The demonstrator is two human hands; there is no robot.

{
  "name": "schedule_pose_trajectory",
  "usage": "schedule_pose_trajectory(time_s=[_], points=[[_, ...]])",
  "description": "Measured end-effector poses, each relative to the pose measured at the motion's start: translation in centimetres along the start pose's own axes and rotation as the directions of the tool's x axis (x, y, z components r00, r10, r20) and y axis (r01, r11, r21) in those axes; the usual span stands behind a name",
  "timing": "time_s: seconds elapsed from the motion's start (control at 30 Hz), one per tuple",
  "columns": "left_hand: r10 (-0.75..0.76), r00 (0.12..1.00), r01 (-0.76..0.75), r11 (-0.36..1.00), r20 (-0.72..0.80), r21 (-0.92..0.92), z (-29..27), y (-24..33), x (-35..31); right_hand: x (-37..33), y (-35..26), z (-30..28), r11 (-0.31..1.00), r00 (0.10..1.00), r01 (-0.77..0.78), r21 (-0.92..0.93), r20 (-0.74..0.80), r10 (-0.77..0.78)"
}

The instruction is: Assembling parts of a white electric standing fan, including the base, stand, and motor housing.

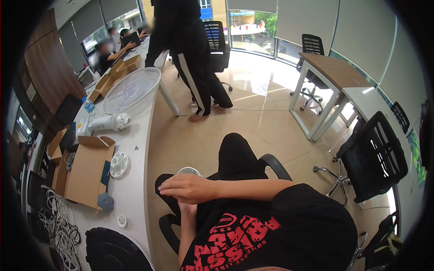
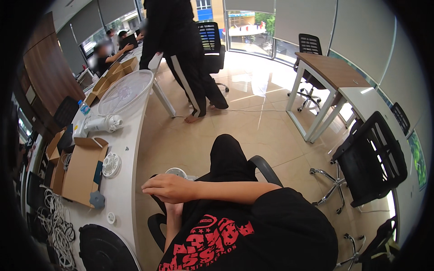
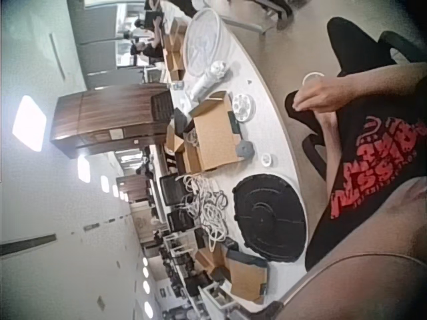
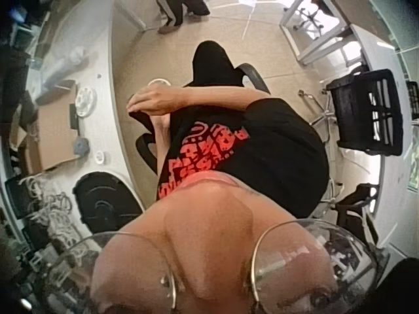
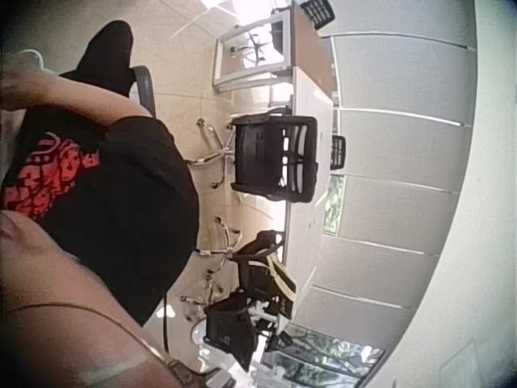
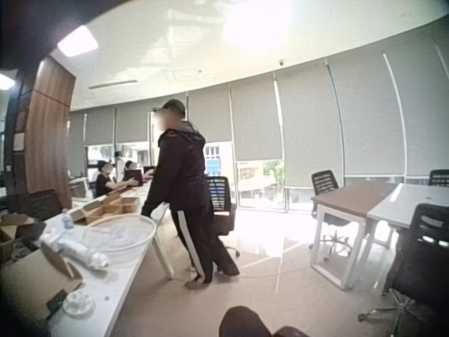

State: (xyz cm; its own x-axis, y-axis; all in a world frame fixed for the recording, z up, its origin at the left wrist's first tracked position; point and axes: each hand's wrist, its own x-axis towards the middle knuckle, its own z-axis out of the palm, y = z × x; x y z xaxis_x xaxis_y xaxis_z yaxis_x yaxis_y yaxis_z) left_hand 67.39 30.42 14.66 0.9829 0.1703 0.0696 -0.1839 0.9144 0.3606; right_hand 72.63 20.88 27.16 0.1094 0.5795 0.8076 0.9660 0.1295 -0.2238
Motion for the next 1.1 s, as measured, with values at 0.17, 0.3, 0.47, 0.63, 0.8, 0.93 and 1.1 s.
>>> schedule_pose_trajectory(time_s=[0.17, 0.3, 0.47, 0.63, 0.8, 0.93, 1.1], points=[[-0.115, 0.990, 0.104, 0.987, 0.088, 0.120, 1.1, -0.7, 2.5, -0.5, 0.8, -1.6, 0.988, 0.982, -0.140, -0.071, 0.120, 0.148], [-0.134, 0.980, 0.152, 0.981, 0.147, -0.121, -0.8, -1.7, 4.7, -0.1, 1.3, -1.7, 0.972, 0.972, -0.224, -0.068, 0.064, 0.228], [-0.170, 0.984, 0.172, 0.985, 0.061, -0.020, 1.8, -1.7, 4.7, -0.4, 2.6, -1.6, 0.966, 0.981, -0.195, -0.172, -0.028, 0.193], [-0.241, 0.968, 0.242, 0.970, 0.062, 0.004, -0.2, -1.1, 5.0, -1.1, 2.2, -1.8, 0.948, 0.944, -0.281, -0.146, 0.133, 0.301], [-0.220, 0.975, 0.220, 0.972, -0.006, 0.081, 0.0, -0.4, 3.5, 0.1, 1.0, -1.7, 0.964, 0.966, -0.253, -0.084, 0.025, 0.256], [-0.039, 0.998, 0.038, 0.999, 0.051, 0.024, -0.1, -0.1, 2.2, 0.0, 1.1, -0.1, 0.990, 0.987, -0.131, -0.045, 0.092, 0.135], [0.028, 0.999, -0.025, 0.997, -0.044, 0.073, -0.8, 1.6, -0.1, 0.3, 0.2, 1.1, 0.988, 0.965, -0.133, 0.076, 0.239, 0.112]])
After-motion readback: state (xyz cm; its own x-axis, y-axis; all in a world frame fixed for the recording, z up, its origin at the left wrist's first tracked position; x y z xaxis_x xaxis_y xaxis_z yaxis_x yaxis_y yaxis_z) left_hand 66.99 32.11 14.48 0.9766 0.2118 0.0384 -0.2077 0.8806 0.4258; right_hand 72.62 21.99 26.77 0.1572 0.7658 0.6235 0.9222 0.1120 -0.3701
